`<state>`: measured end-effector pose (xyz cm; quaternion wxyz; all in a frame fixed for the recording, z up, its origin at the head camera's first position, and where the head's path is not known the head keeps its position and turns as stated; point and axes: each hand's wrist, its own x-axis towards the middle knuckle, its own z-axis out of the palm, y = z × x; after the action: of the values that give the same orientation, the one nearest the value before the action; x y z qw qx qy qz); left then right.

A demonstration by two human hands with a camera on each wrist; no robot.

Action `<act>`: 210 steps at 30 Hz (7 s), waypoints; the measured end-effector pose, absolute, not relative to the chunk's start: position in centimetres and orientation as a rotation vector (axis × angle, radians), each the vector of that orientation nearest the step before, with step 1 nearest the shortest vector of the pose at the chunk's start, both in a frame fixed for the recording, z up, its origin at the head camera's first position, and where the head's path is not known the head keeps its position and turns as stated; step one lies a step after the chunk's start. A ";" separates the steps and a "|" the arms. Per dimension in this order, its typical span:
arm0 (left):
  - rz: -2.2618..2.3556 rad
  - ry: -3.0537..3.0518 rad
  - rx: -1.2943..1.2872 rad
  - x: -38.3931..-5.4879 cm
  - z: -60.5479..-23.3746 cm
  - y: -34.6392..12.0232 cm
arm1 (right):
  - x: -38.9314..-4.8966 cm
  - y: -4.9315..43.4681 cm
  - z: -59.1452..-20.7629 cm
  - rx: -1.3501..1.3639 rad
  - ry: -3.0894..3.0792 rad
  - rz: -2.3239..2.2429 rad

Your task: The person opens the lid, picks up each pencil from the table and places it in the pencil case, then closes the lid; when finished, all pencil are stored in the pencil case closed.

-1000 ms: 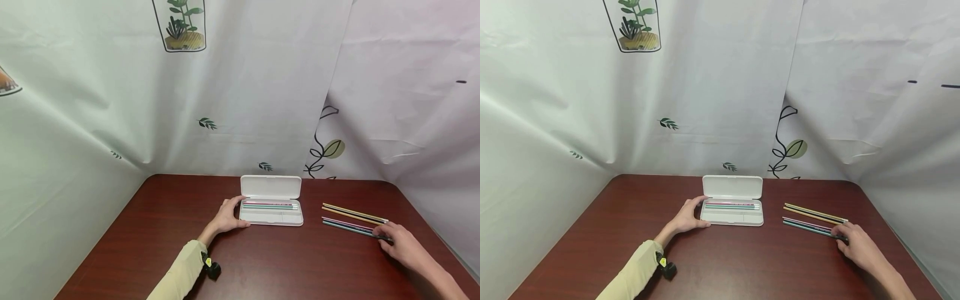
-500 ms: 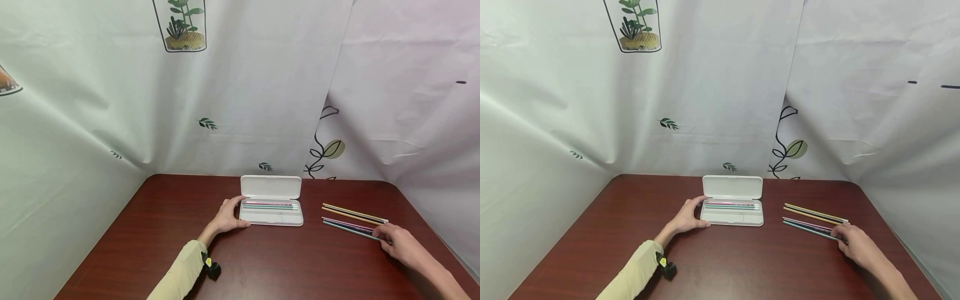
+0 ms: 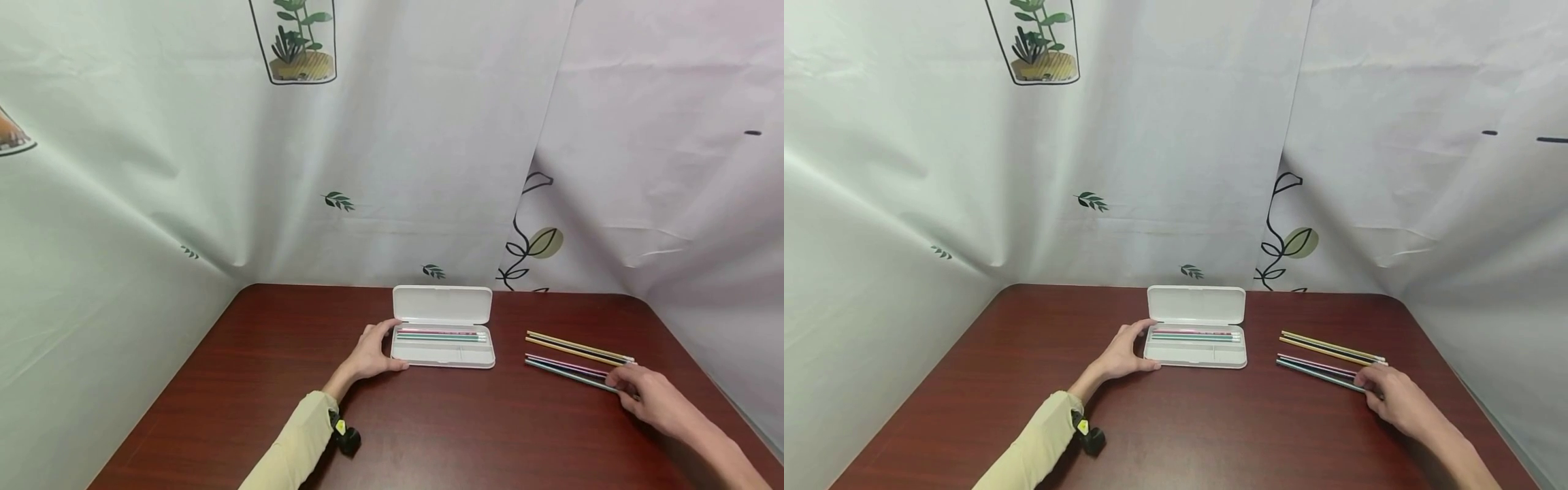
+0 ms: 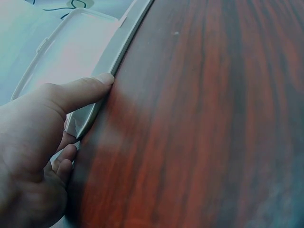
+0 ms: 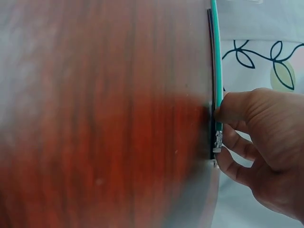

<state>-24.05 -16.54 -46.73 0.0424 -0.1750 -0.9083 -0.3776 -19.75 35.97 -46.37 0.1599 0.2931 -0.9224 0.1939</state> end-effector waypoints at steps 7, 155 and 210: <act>-1.156 -2.790 -0.512 -24.2 -46.8 -16.5 | -20.3 35.1 -46.0 0.883 -2.537 0.559; -1.164 -2.782 -0.521 -24.2 -46.7 -16.4 | -20.4 34.7 -46.0 0.734 -2.482 0.462; -1.178 -2.770 -0.516 -24.1 -47.0 -16.4 | -20.2 35.8 -46.1 0.772 -2.703 0.510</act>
<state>-24.10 -16.37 -46.96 0.0437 -0.1689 -0.9062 -0.3853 -20.18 35.81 -46.15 0.1417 0.2674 -0.9366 0.1767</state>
